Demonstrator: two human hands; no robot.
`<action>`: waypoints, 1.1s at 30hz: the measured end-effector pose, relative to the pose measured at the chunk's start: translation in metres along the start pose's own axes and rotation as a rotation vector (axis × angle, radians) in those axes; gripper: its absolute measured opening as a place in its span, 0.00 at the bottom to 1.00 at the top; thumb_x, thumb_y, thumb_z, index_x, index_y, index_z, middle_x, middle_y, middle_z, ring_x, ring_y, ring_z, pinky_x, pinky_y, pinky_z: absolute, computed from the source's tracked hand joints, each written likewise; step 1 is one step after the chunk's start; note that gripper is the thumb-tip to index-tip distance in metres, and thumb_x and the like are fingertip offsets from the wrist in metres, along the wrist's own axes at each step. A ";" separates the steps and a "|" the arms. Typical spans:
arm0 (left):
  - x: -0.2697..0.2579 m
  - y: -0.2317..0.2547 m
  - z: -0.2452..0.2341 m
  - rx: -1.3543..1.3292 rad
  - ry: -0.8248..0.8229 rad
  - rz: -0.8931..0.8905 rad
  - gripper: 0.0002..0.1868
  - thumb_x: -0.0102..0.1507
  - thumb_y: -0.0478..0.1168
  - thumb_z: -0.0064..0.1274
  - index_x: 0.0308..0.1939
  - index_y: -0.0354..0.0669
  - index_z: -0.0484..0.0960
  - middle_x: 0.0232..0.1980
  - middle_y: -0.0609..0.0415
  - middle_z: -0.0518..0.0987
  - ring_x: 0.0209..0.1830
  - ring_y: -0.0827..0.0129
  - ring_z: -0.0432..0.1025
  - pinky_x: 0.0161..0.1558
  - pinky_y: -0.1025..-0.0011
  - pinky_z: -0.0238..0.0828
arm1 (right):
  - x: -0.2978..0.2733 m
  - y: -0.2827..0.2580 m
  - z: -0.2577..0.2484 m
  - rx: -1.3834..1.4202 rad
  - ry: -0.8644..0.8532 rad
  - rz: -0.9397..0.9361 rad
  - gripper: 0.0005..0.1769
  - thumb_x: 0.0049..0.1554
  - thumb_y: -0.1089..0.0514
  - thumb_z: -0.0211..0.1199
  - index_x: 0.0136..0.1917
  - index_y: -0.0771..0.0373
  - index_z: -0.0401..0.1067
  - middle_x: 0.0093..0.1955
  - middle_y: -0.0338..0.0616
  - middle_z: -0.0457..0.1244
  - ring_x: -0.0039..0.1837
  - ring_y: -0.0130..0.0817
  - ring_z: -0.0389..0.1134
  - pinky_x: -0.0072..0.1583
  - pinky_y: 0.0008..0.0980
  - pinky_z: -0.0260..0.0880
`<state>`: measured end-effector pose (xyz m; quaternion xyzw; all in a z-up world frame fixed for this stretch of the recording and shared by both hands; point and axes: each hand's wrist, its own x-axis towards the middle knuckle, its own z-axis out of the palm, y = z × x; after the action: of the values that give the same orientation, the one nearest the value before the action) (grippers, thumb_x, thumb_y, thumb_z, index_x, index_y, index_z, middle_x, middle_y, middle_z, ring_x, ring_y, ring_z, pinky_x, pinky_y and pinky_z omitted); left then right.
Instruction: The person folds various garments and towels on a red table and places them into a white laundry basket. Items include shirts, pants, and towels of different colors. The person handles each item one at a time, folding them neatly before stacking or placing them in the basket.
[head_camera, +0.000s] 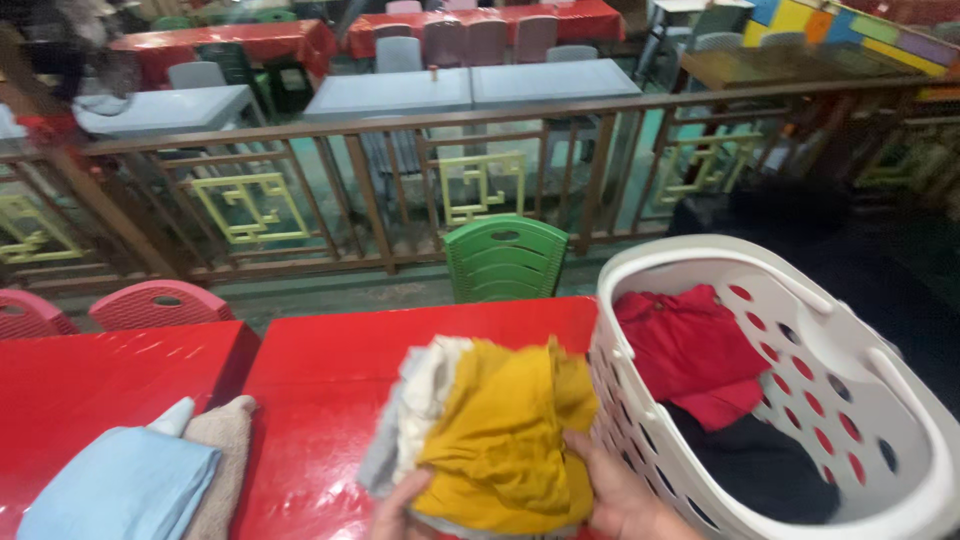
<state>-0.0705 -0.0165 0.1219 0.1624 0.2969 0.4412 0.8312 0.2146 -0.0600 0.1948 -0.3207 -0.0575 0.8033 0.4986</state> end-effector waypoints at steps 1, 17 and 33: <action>-0.009 0.014 0.018 0.010 -0.073 0.104 0.41 0.56 0.41 0.52 0.75 0.44 0.60 0.71 0.41 0.72 0.68 0.45 0.68 0.66 0.47 0.63 | -0.015 -0.011 0.021 -0.066 -0.002 -0.116 0.30 0.58 0.53 0.55 0.73 0.56 0.63 0.73 0.50 0.62 0.70 0.48 0.66 0.69 0.51 0.67; -0.021 -0.006 0.322 1.196 -0.435 0.199 0.17 0.58 0.50 0.61 0.34 0.37 0.87 0.31 0.53 0.87 0.32 0.64 0.83 0.35 0.65 0.79 | -0.204 -0.276 0.011 -0.636 0.314 -0.411 0.35 0.52 0.55 0.66 0.71 0.67 0.67 0.65 0.56 0.68 0.61 0.45 0.71 0.62 0.47 0.72; 0.015 -0.105 0.358 2.516 -0.590 0.383 0.16 0.63 0.47 0.51 0.39 0.42 0.90 0.43 0.46 0.85 0.55 0.47 0.73 0.73 0.25 0.25 | -0.137 -0.247 -0.066 -2.133 0.713 0.319 0.65 0.48 0.48 0.80 0.84 0.55 0.40 0.76 0.51 0.58 0.75 0.39 0.63 0.76 0.37 0.62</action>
<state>0.2308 -0.0653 0.3365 0.9532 0.2837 -0.0785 0.0687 0.4821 -0.0673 0.3076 -0.7956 -0.5255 0.2620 -0.1489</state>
